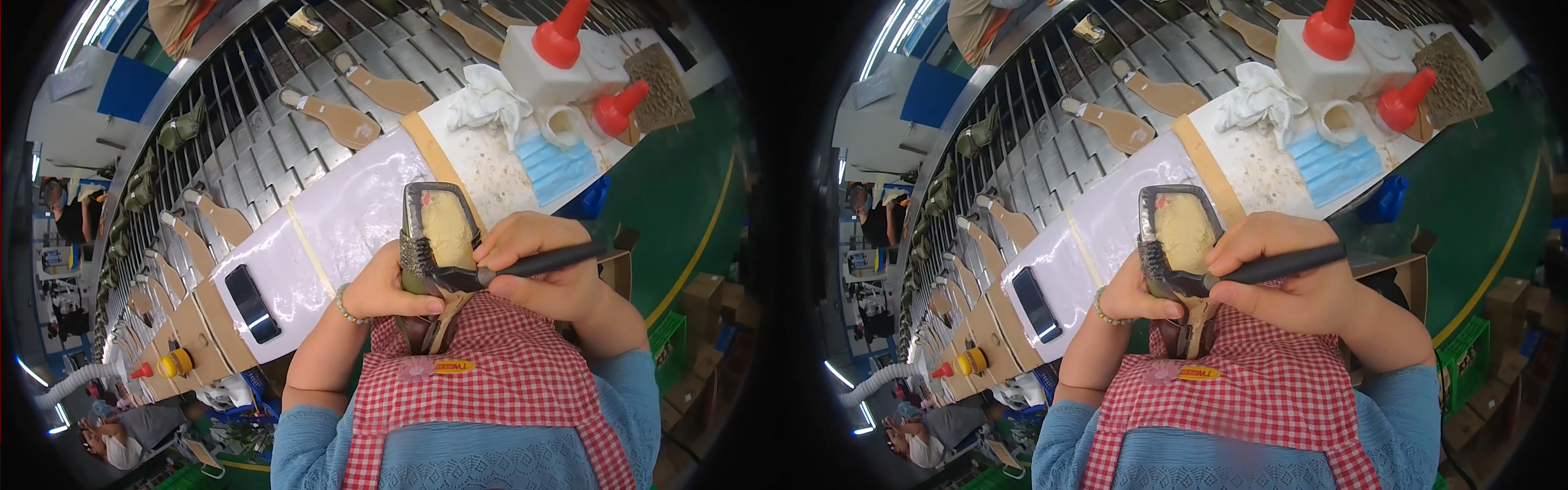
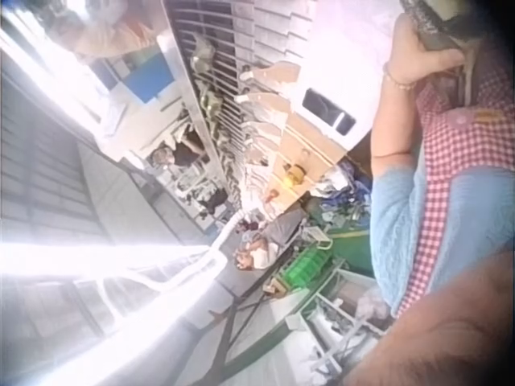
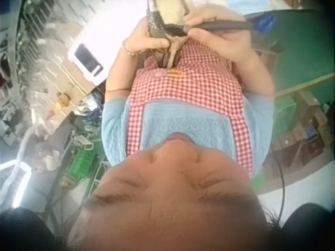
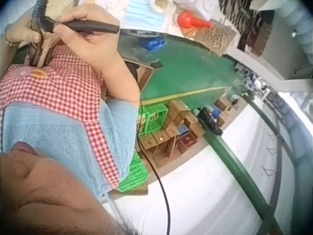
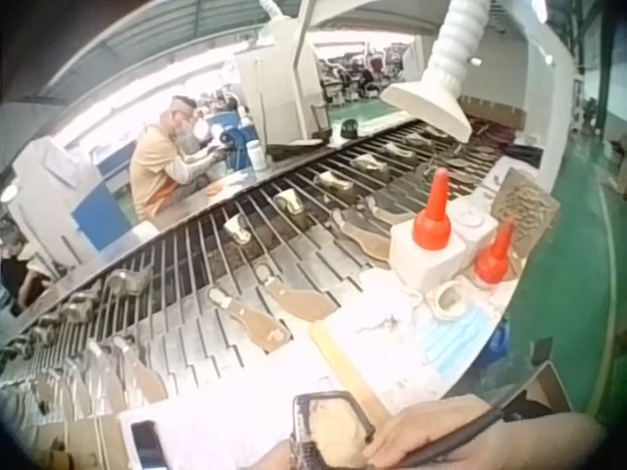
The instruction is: Apply glue or finishing material to shoe soles and components on an assembly line.
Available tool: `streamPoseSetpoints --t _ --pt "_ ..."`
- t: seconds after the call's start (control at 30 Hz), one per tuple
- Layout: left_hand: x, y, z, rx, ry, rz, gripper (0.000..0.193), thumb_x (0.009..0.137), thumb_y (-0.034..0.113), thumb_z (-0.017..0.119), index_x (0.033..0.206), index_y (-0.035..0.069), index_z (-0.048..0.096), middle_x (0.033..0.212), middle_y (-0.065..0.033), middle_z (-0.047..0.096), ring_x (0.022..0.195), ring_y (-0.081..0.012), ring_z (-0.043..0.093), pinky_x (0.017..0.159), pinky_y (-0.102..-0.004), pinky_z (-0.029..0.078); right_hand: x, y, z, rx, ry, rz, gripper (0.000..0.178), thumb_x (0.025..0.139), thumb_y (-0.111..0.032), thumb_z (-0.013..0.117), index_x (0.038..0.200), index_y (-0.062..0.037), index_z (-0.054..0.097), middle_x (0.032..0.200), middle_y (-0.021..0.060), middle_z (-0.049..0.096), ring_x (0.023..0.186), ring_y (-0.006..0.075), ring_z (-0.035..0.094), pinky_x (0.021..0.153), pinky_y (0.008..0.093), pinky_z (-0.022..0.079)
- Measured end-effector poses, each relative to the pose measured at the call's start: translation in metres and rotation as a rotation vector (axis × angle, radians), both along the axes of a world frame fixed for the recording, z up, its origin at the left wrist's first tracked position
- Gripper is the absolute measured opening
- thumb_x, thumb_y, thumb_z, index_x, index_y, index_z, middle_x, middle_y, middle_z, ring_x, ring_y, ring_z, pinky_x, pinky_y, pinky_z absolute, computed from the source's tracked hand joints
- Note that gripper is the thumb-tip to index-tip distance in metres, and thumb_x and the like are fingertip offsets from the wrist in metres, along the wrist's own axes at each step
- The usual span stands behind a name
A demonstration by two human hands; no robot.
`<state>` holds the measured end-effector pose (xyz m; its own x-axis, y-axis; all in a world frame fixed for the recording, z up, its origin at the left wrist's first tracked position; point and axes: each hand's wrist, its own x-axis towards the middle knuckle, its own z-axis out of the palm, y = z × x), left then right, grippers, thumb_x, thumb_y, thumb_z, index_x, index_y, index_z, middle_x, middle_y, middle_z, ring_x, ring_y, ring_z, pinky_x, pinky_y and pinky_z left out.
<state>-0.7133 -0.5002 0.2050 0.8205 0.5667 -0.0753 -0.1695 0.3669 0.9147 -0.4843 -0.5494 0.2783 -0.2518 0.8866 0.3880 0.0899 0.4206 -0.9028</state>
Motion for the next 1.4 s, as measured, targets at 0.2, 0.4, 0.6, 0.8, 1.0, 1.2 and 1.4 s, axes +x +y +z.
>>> streamPoseSetpoints --t 0.2,0.4,0.6,0.8,1.0,1.2,1.4 --pt "-0.001 0.0 0.001 -0.009 0.007 -0.04 0.064 0.067 0.02 0.081 0.12 -0.002 0.055 0.113 -0.0092 0.061 0.104 -0.0166 0.057 0.092 -0.0309 0.045 -0.001 0.01 0.006 -0.004 0.024 -0.054 0.016 0.074 0.0 0.073 0.088 -0.0001 0.063 0.089 0.0117 0.066 0.08 0.02 0.064 0.071 0.0278 0.049" --pt "-0.001 0.001 0.002 -0.034 0.011 -0.037 0.065 0.067 0.02 0.081 0.121 -0.002 0.054 0.114 -0.0097 0.061 0.105 -0.017 0.056 0.093 -0.0314 0.044 0.001 0.009 0.009 0.147 -0.135 -0.01 0.02 0.069 -0.006 0.077 0.085 -0.0039 0.064 0.085 0.0111 0.066 0.079 0.0264 0.065 0.07 0.0327 0.052" --pt "-0.009 0.003 -0.018 -0.075 -0.029 -0.056 0.075 0.065 0.021 0.083 0.127 -0.003 0.047 0.12 -0.0123 0.058 0.109 -0.0207 0.056 0.095 -0.0337 0.044 0.019 0.008 0.024 -0.337 0.175 -0.023 0.022 0.07 -0.008 0.077 0.084 0.0011 0.063 0.086 0.0156 0.066 0.089 0.025 0.063 0.082 0.0345 0.049" --pt "-0.025 -0.016 -0.042 -0.117 -0.04 0.096 0.086 0.067 0.038 0.082 0.13 -0.004 0.042 0.118 -0.0139 0.058 0.107 -0.0242 0.059 0.092 -0.0357 0.047 0.108 0.034 0.003 -0.16 -0.337 -0.752 0.014 0.078 -0.004 0.07 0.088 -0.0011 0.061 0.082 0.0003 0.059 0.079 0.0075 0.052 0.073 0.0233 0.041" --pt "-0.036 -0.026 -0.065 -0.14 0.024 0.303 0.085 0.07 0.048 0.078 0.128 -0.003 0.042 0.117 -0.0127 0.059 0.104 -0.0219 0.061 0.087 -0.0339 0.05 0.151 0.06 -0.041 -0.147 -0.654 -0.849 0.023 0.073 -0.012 0.074 0.09 -0.0008 0.062 0.082 0.0079 0.064 0.077 0.0183 0.061 0.073 0.0293 0.046" --pt "-0.04 -0.024 -0.061 -0.118 0.025 0.362 0.086 0.07 0.048 0.078 0.129 -0.002 0.041 0.118 -0.0117 0.058 0.104 -0.0211 0.06 0.087 -0.0337 0.05 0.158 0.072 -0.052 -0.233 -0.669 -0.762 0.023 0.071 -0.011 0.073 0.088 -0.0002 0.062 0.08 0.0102 0.065 0.078 0.0215 0.063 0.072 0.032 0.048" --pt "-0.033 -0.023 -0.049 -0.1 0.051 0.391 0.089 0.069 0.053 0.077 0.129 -0.002 0.04 0.116 -0.0111 0.058 0.103 -0.0206 0.06 0.086 -0.0331 0.05 0.153 0.067 -0.045 -0.243 -0.584 -0.734 0.02 0.071 -0.011 0.073 0.085 -0.0011 0.062 0.078 0.0079 0.063 0.074 0.019 0.06 0.071 0.0311 0.047"
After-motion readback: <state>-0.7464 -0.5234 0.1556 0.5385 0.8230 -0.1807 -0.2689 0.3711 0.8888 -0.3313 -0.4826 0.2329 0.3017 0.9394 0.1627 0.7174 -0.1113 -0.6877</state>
